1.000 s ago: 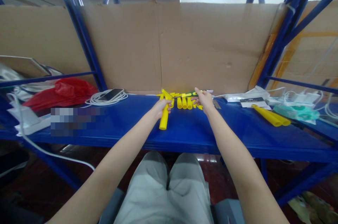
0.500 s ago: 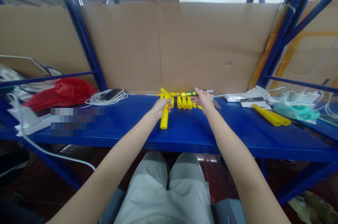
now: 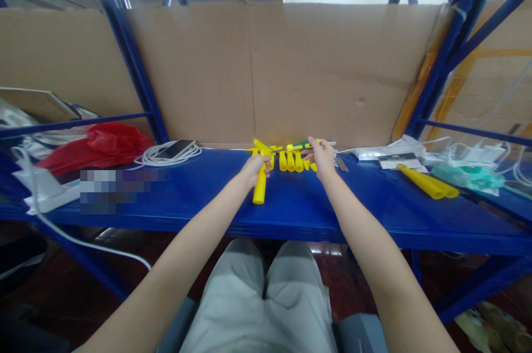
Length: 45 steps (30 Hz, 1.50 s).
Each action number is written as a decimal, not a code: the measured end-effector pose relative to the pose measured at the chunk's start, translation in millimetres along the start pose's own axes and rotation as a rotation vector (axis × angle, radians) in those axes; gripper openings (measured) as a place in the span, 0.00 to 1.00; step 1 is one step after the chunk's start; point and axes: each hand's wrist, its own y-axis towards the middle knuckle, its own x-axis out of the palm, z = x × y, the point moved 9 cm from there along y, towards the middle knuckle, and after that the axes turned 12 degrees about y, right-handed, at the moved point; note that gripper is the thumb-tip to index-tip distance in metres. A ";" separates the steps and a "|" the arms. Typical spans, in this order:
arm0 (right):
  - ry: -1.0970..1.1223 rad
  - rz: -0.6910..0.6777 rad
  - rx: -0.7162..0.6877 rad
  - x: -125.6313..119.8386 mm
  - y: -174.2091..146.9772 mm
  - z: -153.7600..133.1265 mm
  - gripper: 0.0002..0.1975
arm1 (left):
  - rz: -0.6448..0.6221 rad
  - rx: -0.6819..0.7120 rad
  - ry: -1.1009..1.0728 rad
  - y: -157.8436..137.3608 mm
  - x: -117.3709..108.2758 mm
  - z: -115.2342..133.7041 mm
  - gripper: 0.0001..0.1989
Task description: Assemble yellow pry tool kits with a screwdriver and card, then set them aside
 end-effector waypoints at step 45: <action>-0.856 -0.616 0.078 21.8 -10.2 50.1 0.15 | 0.073 0.075 -0.052 3.6 -9.8 4.8 0.09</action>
